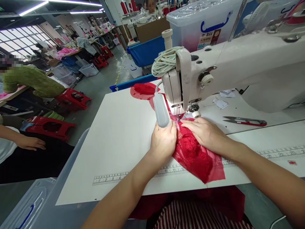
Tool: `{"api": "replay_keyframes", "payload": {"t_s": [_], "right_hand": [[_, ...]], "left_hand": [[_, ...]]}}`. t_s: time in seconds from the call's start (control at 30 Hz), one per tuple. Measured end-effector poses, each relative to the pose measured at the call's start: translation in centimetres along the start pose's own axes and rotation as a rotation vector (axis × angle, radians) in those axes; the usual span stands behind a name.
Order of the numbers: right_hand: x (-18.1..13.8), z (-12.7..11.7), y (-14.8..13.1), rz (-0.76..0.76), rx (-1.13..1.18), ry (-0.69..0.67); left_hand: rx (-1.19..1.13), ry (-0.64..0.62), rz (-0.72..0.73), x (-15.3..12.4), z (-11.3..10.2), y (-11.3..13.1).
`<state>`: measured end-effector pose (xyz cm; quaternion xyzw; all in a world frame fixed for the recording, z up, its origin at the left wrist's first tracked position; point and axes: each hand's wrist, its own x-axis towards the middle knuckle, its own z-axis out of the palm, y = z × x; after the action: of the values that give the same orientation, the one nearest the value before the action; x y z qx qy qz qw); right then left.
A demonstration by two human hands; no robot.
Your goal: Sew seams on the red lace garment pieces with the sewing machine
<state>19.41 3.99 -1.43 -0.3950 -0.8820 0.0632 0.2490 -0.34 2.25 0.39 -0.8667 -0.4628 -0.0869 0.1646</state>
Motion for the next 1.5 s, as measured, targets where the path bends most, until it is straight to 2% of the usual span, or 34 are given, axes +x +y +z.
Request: {"api": "replay_keyframes", "payload": {"t_s": [0.37, 0.57, 0.73, 0.87, 1.07, 1.3, 1.5], "right_hand": [[0.3, 0.2, 0.5, -0.028, -0.026, 0.024], [0.5, 0.0, 0.8, -0.059, 0.041, 0.017], [0.2, -1.0, 0.5, -0.086, 0.056, 0.023], [-0.4, -1.4, 0.3, -0.142, 0.066, 0.01], [-0.9, -1.7, 0.1, -0.171, -0.078, 0.055], [-0.9, -1.6, 0.2, -0.203, -0.127, 0.104], [-1.0, -1.4, 0.4, -0.199, -0.141, 0.103]], "left_hand": [[-0.061, 0.021, -0.019, 0.1, -0.1, 0.0], [-0.228, -0.022, -0.128, 0.1, -0.1, -0.1], [-0.377, -0.086, 0.073, -0.3, -0.4, -0.7], [-0.524, -0.112, 0.084, -0.5, -0.8, -1.4], [-0.352, -0.092, 0.186, -0.9, -0.8, -1.4], [-0.278, -0.011, 0.184, -1.4, -1.2, -1.0], [-0.184, -0.015, 0.224, -1.7, -1.0, -1.0]]}}
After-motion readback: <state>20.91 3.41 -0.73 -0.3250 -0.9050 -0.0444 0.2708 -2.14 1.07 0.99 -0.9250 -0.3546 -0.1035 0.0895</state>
